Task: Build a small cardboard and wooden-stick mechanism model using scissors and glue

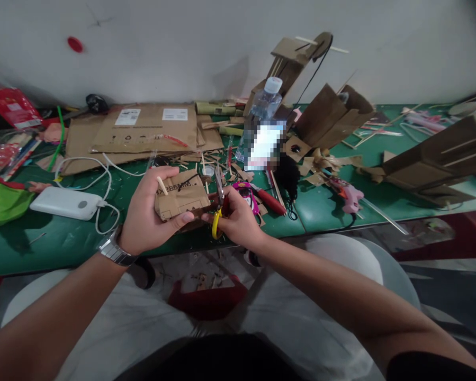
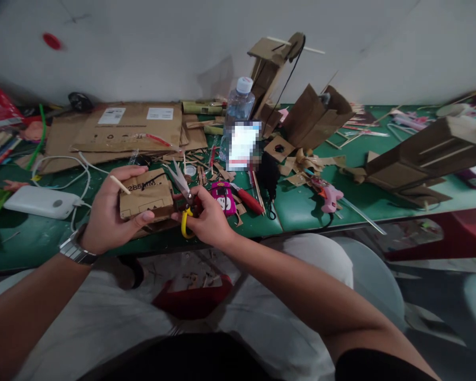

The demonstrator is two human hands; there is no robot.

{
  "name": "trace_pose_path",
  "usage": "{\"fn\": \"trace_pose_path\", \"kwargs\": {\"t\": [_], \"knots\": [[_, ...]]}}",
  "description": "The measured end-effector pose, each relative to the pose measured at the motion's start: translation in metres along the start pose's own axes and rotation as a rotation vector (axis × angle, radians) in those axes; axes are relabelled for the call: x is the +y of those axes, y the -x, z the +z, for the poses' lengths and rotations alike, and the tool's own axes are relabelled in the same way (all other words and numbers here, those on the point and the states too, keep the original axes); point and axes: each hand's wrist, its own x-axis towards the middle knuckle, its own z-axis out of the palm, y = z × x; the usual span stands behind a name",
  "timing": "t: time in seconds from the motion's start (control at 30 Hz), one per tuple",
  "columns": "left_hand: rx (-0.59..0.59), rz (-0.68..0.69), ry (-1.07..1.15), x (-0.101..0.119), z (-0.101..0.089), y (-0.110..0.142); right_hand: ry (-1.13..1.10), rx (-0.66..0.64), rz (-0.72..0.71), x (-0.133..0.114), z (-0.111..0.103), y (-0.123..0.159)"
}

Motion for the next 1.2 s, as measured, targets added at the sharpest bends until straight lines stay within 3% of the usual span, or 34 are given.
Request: {"fn": "trace_pose_path", "kwargs": {"t": [0.2,0.5,0.73,0.87,0.97,1.07,1.2], "knots": [[0.027,0.051,0.103,-0.004,0.000,0.004,0.008,0.003,0.005,0.001,-0.001,0.000],[0.027,0.089,0.050,-0.005,-0.005,0.003,0.005,-0.004,0.006,-0.004,0.000,-0.002],[-0.101,0.146,0.330,-0.028,-0.005,0.002,0.022,0.023,0.039,-0.017,-0.004,-0.002],[-0.200,0.047,0.453,-0.042,0.002,0.006,0.001,0.012,0.074,-0.030,-0.010,0.001],[-0.159,-0.055,0.506,-0.045,0.010,0.009,0.016,-0.050,0.091,-0.042,-0.015,0.003],[-0.068,-0.104,0.534,-0.041,0.020,0.013,0.079,-0.071,0.016,-0.056,-0.020,0.004],[0.064,-0.151,0.486,-0.032,0.033,0.017,0.347,-0.082,-0.043,-0.083,-0.028,0.006]]}}
